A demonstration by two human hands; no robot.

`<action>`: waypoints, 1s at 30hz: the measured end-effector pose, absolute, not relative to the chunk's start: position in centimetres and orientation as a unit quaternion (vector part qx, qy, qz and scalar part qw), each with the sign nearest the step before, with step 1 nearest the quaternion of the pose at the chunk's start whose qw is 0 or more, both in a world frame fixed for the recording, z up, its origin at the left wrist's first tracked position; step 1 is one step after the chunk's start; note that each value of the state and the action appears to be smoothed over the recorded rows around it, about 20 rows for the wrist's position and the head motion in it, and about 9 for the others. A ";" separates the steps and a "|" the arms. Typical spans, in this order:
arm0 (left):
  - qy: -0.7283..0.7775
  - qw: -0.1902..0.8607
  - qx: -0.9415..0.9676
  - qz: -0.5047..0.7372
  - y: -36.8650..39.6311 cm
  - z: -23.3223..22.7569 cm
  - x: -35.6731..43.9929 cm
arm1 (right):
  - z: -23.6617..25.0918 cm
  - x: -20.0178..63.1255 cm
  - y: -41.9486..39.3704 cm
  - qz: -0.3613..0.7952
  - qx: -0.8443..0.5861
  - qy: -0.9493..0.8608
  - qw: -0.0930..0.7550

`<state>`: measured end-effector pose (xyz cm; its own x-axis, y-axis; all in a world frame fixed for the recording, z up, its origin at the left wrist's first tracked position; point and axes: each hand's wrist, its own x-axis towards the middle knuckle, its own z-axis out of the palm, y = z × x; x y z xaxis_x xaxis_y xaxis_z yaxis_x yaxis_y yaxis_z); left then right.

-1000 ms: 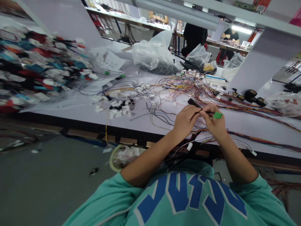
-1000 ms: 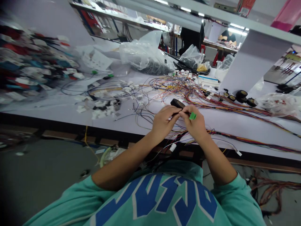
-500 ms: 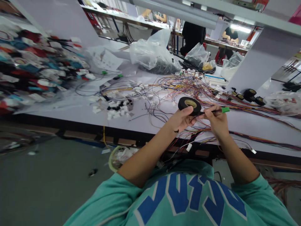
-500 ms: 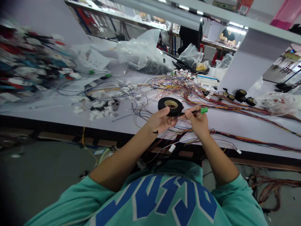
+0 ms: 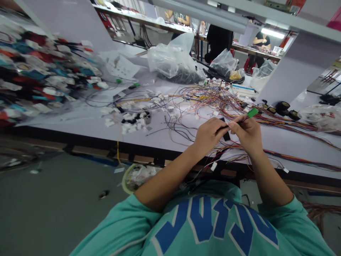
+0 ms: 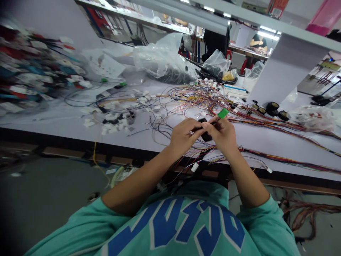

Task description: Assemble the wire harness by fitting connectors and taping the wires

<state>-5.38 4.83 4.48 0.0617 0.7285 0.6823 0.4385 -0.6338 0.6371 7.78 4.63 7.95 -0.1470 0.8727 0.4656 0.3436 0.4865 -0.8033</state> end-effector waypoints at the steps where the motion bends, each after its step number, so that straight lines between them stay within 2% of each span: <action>1: 0.418 0.137 0.705 0.556 4.8 4.6 -5.4 | 7.6 7.7 4.6 0.254 -0.415 -0.717 0.499; 8: 0.465 0.231 0.630 0.578 4.6 6.0 -6.5 | 5.0 7.2 3.7 0.112 -0.402 -0.794 0.442; 11: 0.456 0.265 0.634 0.565 4.2 6.5 -7.1 | 5.0 7.7 4.2 0.126 -0.384 -0.813 0.420; 16: 0.437 0.208 0.692 0.535 3.5 6.7 -8.0 | 5.9 7.8 7.2 0.198 -0.324 -0.852 0.359; 20: 0.422 0.100 0.772 0.465 4.0 7.6 -9.0 | 5.8 6.6 9.8 0.234 -0.238 -0.889 0.314; 22: 0.415 0.089 0.781 0.459 4.4 8.0 -9.7 | 5.4 6.2 10.3 0.234 -0.256 -0.887 0.304; 26: 0.399 0.296 0.719 0.486 5.4 7.3 -10.4 | 4.9 6.9 8.8 0.151 -0.318 -0.874 0.335; 28: 0.414 0.374 0.657 0.507 5.7 6.6 -10.3 | 5.0 7.6 7.0 0.069 -0.264 -0.901 0.338; 30: 0.428 0.405 0.608 0.532 6.0 6.0 -10.1 | 5.2 8.1 5.1 -0.024 -0.219 -0.930 0.294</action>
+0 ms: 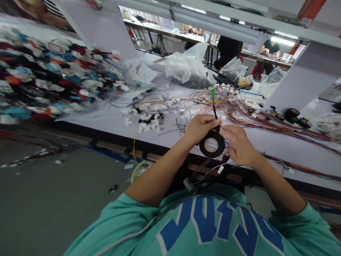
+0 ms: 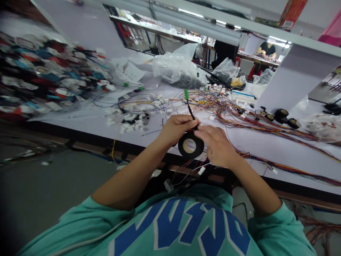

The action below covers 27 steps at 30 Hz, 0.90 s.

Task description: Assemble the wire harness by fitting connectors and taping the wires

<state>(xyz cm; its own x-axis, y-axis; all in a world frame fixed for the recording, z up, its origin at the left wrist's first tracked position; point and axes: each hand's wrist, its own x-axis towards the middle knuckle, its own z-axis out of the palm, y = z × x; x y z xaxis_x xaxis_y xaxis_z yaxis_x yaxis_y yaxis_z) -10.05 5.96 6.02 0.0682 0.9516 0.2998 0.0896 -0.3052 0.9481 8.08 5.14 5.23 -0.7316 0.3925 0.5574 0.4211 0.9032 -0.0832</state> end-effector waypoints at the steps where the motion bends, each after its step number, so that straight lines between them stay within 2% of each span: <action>1: 0.431 0.416 0.590 0.541 6.0 5.9 -9.9 | 5.3 8.1 4.3 -0.075 -0.196 -0.942 0.262; 4: 0.427 0.454 0.548 0.557 6.1 5.9 -9.5 | 5.2 7.5 2.8 -0.183 -0.129 -0.956 0.189; 6: 0.423 0.477 0.525 0.564 6.1 5.8 -9.3 | 5.2 7.0 2.2 -0.210 -0.105 -0.959 0.160; 9: 0.418 0.498 0.505 0.567 6.0 5.4 -9.4 | 5.8 7.1 1.8 -0.179 -0.119 -0.966 0.141; 12: 0.417 0.488 0.523 0.561 5.4 5.0 -9.7 | 6.8 8.3 2.2 -0.100 -0.195 -0.960 0.172; 16: 0.410 0.394 0.646 0.510 4.3 5.6 -9.9 | 6.6 9.1 4.8 -0.058 -0.337 -0.917 0.207; 18: 0.391 0.309 0.721 0.482 4.1 6.3 -9.9 | 5.6 8.6 6.4 -0.030 -0.324 -0.922 0.210; 21: 0.366 0.234 0.761 0.481 4.3 6.9 -9.9 | 4.2 7.6 7.7 0.048 -0.315 -0.904 0.284; 24: 0.373 0.328 0.704 0.508 4.8 6.2 -10.1 | 3.7 7.7 7.2 0.109 -0.320 -0.879 0.335; 27: 0.391 0.431 0.633 0.511 5.2 5.2 -10.1 | 3.9 8.5 5.3 0.007 -0.256 -0.902 0.349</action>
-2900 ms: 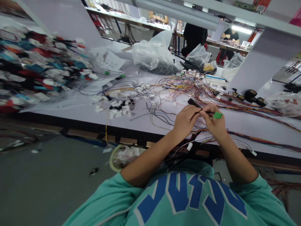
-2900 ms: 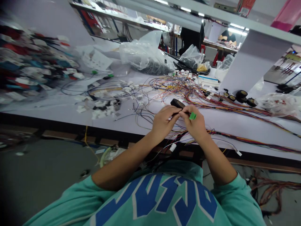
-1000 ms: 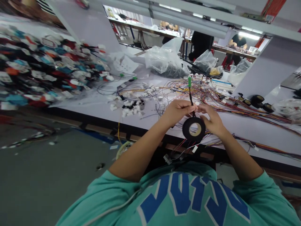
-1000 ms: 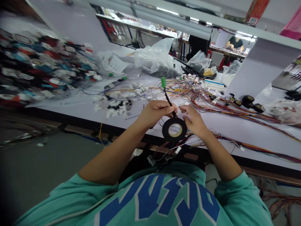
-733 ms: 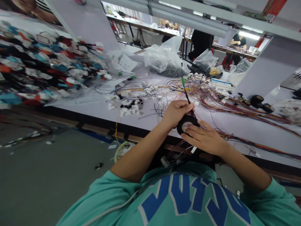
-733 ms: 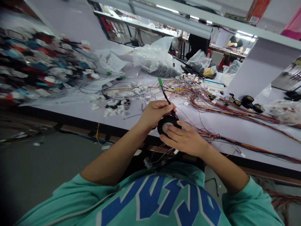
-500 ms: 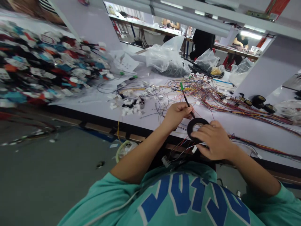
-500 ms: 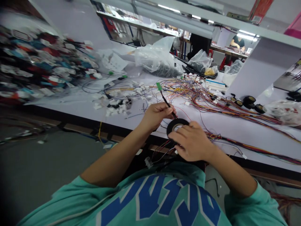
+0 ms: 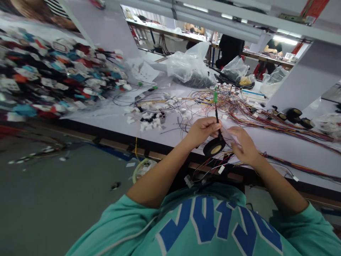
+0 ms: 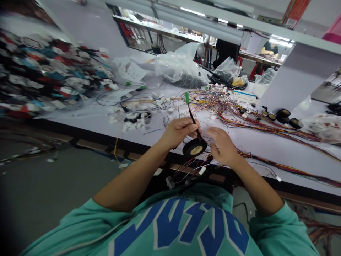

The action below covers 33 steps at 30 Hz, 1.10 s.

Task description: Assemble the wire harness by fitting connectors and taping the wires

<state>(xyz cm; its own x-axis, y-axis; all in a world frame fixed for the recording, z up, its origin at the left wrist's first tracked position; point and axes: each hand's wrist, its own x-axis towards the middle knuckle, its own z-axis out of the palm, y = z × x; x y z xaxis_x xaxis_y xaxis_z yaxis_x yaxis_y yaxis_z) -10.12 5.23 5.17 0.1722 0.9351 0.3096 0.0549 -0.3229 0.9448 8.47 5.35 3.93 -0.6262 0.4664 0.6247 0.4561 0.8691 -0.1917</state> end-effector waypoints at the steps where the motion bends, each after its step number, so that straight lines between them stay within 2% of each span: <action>1: 0.396 0.438 0.622 0.514 5.3 4.9 -10.0 | 4.0 8.6 4.6 -0.042 -0.227 -0.914 0.333; 6: 0.406 0.397 0.643 0.513 5.3 5.3 -9.2 | 4.4 7.5 1.9 -0.241 -0.114 -0.936 0.230; 10: 0.436 0.337 0.681 0.482 5.2 6.0 -9.1 | 5.5 5.9 1.5 -0.276 -0.047 -0.942 0.182; 14: 0.440 0.352 0.676 0.475 5.1 5.7 -9.4 | 6.9 6.7 1.4 -0.242 -0.029 -0.959 0.148; 18: 0.402 0.385 0.666 0.497 4.7 5.0 -9.5 | 7.6 9.4 2.1 -0.153 -0.127 -0.972 0.125; 20: 0.392 0.370 0.682 0.495 4.3 5.0 -9.6 | 7.6 10.6 2.9 -0.128 -0.191 -0.964 0.134; 24: 0.394 0.340 0.717 0.465 3.9 5.5 -9.9 | 6.5 11.6 5.2 -0.156 -0.265 -0.943 0.124; 27: 0.381 0.276 0.777 0.418 4.0 6.1 -10.0 | 5.1 10.9 6.7 -0.153 -0.311 -0.930 0.121; 30: 0.381 0.177 0.804 0.422 4.4 6.7 -10.2 | 4.1 9.5 7.1 -0.063 -0.348 -0.919 0.173; 33: 0.385 0.139 0.792 0.452 4.9 7.1 -10.2 | 4.1 8.3 6.6 0.111 -0.358 -0.879 0.295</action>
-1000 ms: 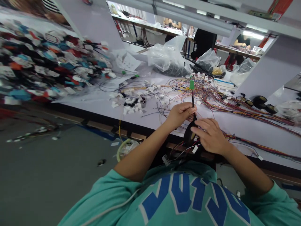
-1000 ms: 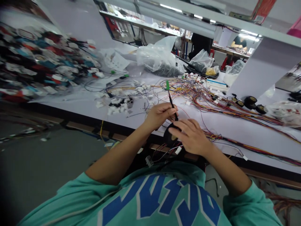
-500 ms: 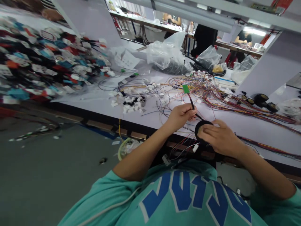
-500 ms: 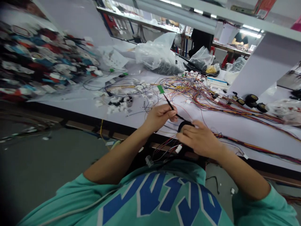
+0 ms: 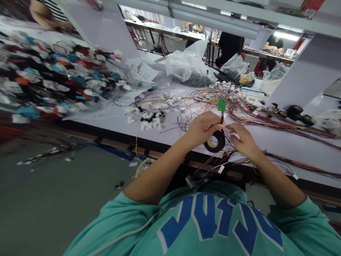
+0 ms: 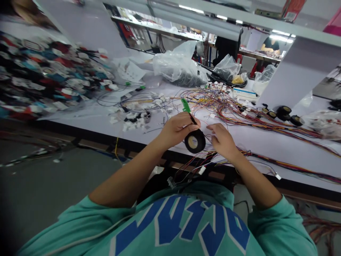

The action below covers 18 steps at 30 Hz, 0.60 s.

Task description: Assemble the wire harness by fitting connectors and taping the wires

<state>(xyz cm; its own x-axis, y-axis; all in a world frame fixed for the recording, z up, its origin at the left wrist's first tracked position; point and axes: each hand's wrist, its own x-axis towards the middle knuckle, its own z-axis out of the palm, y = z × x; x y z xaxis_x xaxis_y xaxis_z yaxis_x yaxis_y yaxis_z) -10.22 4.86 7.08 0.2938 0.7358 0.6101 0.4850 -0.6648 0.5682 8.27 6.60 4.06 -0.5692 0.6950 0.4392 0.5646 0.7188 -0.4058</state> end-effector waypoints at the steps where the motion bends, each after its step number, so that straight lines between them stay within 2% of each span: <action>1: 0.386 0.151 0.785 0.461 4.9 7.1 -10.2 | 4.2 8.0 6.3 0.172 -0.353 -0.862 0.322; 6: 0.387 0.249 0.753 0.470 4.8 6.2 -9.3 | 4.3 7.1 5.6 0.406 -0.320 -0.791 0.327; 10: 0.454 0.258 0.724 0.451 4.1 4.3 -8.7 | 3.2 6.8 5.9 0.437 -0.363 -0.751 0.336; 13: 0.500 0.268 0.709 0.419 3.7 3.3 -8.8 | 2.9 6.8 5.8 0.344 -0.385 -0.795 0.318; 16: 0.538 0.293 0.664 0.429 3.8 3.2 -9.1 | 3.4 7.1 4.5 0.135 -0.367 -0.867 0.309; 18: 0.545 0.322 0.632 0.447 4.1 3.3 -9.2 | 4.0 7.4 3.2 -0.010 -0.283 -0.924 0.256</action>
